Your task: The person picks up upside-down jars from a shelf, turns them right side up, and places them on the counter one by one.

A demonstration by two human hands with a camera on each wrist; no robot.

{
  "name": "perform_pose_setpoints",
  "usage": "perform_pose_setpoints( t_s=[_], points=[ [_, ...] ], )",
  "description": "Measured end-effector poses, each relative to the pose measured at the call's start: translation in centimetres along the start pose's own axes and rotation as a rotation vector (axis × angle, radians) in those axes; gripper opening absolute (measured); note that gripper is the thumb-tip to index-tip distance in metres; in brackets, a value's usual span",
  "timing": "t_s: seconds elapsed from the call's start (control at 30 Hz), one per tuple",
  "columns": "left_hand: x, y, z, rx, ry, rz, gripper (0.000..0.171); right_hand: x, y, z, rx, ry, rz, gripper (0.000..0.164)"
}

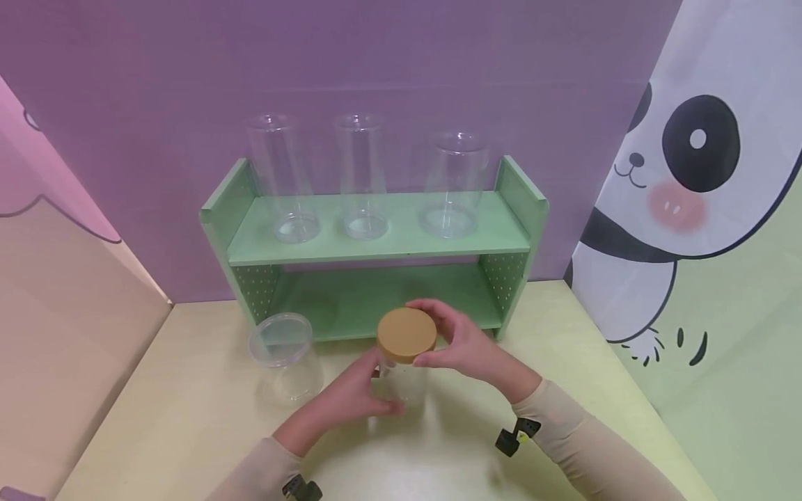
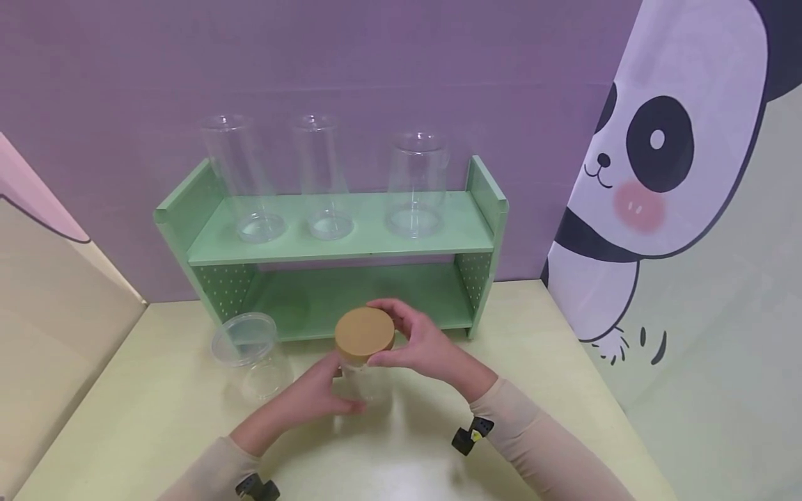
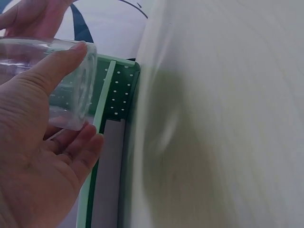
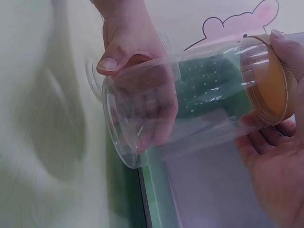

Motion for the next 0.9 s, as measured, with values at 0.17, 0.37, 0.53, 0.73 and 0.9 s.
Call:
perform_pose_setpoints(
  t_s=[0.17,0.37,0.53,0.73,0.9],
  points=[
    [0.6,0.7,-0.7,0.004,0.053,-0.052,0.096,0.0,-0.1,-0.2,0.009,-0.011,-0.009,0.084],
    [1.9,3.9,-3.0,-0.014,0.022,-0.212,0.081,0.0,-0.2,-0.6,0.011,-0.021,-0.021,0.084],
    [3.1,7.9,-5.1,0.002,-0.090,-0.410,0.046,0.0,-0.1,-0.8,0.011,-0.035,-0.041,0.085],
    [4.6,12.8,-5.6,0.015,0.016,-0.742,0.019,-0.1,-0.1,-1.1,0.015,-0.042,-0.040,0.085],
    [5.2,17.1,-4.6,0.039,0.101,-1.092,0.012,0.1,0.0,-1.3,0.021,-0.053,-0.043,0.085]
  ],
)
Point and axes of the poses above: each hand's wrist, its own x-axis away from the middle knuckle, its own y-axis out of the back of the hand, z = x × y, the point moved 2 cm from there along -x, towards the middle knuckle, and after that the axes turned 2 degrees about -x, right-handed, at the moved point
